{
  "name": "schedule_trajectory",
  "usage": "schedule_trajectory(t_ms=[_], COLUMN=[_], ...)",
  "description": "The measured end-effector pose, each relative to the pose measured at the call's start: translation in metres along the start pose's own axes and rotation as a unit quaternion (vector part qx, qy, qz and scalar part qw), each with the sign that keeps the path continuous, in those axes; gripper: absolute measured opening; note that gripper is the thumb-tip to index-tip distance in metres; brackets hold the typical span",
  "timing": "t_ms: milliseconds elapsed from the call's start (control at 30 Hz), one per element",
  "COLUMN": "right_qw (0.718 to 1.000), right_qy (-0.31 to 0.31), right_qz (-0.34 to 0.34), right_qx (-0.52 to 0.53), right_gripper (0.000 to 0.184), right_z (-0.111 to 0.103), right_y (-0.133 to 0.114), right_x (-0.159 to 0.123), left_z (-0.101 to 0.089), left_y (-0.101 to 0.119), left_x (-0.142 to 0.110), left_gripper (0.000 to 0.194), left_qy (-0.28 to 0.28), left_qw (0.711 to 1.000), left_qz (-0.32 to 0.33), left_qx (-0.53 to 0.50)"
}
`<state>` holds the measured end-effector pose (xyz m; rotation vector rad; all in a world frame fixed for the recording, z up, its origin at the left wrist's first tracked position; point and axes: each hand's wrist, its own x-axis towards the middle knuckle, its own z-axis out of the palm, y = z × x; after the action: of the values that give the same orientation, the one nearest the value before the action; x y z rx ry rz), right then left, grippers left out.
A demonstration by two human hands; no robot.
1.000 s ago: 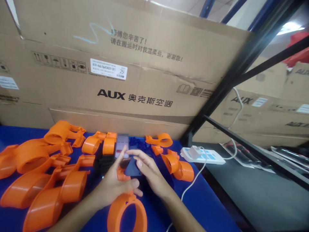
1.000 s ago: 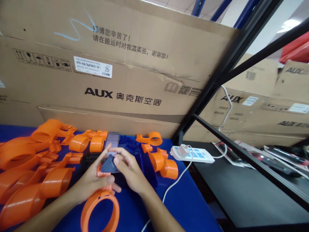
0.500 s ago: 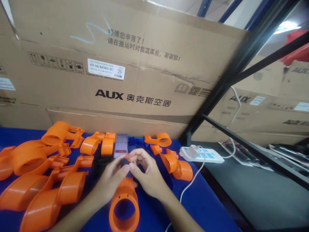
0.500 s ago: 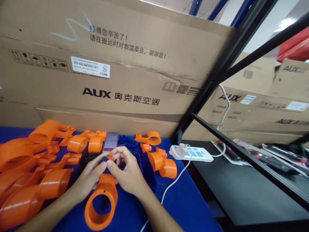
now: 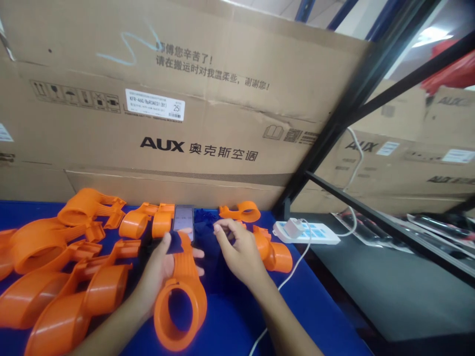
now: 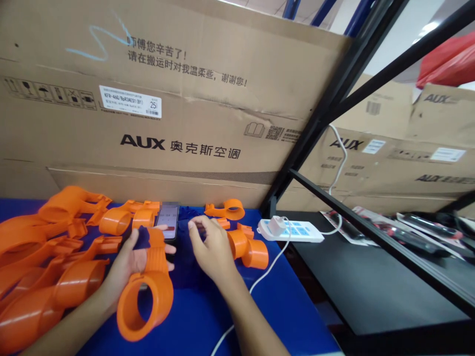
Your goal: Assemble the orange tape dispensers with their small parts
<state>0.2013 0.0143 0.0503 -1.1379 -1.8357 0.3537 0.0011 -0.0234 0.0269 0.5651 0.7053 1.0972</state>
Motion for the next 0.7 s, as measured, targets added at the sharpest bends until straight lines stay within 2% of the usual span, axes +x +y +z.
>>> schedule_trajectory(t_ms=[100, 233, 300, 433, 567, 700], right_qw=[0.978, 0.943, 0.929, 0.910, 0.910, 0.920], right_qy=[0.016, -0.020, -0.025, -0.029, -0.044, -0.022], right_qz=[-0.025, -0.040, -0.039, -0.025, -0.016, 0.003], right_qx=[-0.206, -0.330, -0.366, -0.412, -0.413, -0.392], right_gripper=[0.016, 0.018, 0.026, 0.036, 0.032, 0.027], right_z=[-0.007, -0.006, -0.004, -0.001, 0.002, 0.000], right_y=[0.014, 0.017, 0.015, 0.014, 0.016, 0.015], right_x=[0.003, -0.002, -0.004, -0.006, -0.007, -0.006], left_z=[-0.005, -0.009, -0.009, -0.004, -0.003, -0.008], left_y=[0.006, 0.004, 0.002, 0.003, 0.003, 0.001], left_x=[0.003, 0.006, 0.005, 0.000, -0.001, 0.003], left_gripper=[0.079, 0.075, 0.074, 0.065, 0.065, 0.073], left_qy=[0.011, 0.013, 0.013, 0.030, 0.034, 0.020], left_qw=[1.000, 0.999, 0.999, 0.999, 0.999, 1.000], left_qz=[0.004, -0.032, -0.043, 0.006, 0.015, -0.020], left_qx=[-0.005, 0.006, 0.001, -0.013, -0.013, -0.002])
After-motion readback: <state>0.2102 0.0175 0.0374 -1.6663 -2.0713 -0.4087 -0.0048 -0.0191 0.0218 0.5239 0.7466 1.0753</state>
